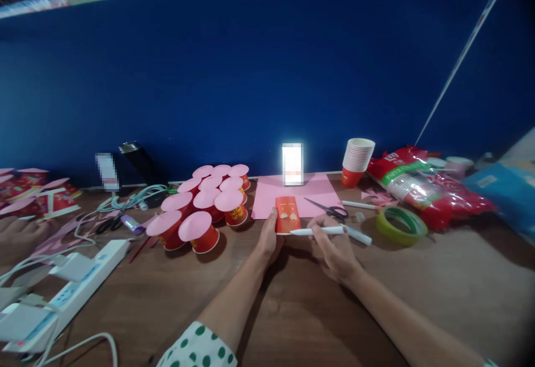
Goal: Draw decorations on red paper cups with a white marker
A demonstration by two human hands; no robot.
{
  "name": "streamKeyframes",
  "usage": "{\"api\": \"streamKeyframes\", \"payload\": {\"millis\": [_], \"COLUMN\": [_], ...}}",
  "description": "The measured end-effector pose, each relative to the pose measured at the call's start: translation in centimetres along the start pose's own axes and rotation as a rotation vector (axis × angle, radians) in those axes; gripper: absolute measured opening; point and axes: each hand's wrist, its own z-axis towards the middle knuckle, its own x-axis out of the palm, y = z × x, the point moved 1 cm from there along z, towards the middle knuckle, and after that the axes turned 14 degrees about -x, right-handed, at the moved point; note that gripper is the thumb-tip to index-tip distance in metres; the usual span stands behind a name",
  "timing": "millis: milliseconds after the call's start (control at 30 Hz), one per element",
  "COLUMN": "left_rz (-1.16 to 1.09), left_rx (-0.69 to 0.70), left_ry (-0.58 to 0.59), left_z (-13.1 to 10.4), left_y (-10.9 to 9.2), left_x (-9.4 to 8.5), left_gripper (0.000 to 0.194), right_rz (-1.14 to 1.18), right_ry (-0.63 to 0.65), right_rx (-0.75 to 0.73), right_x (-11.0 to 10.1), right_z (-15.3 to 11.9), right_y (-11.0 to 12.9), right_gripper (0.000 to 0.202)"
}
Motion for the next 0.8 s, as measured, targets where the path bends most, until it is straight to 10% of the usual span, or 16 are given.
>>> {"api": "streamKeyframes", "payload": {"millis": [800], "left_rz": [0.011], "left_rx": [0.005], "left_ry": [0.015], "left_z": [0.35], "left_y": [0.19], "left_x": [-0.53], "left_gripper": [0.036], "right_rz": [-0.029], "right_ry": [-0.047], "right_rx": [-0.015], "right_x": [-0.13], "right_z": [0.07], "right_y": [0.11], "right_gripper": [0.016]}}
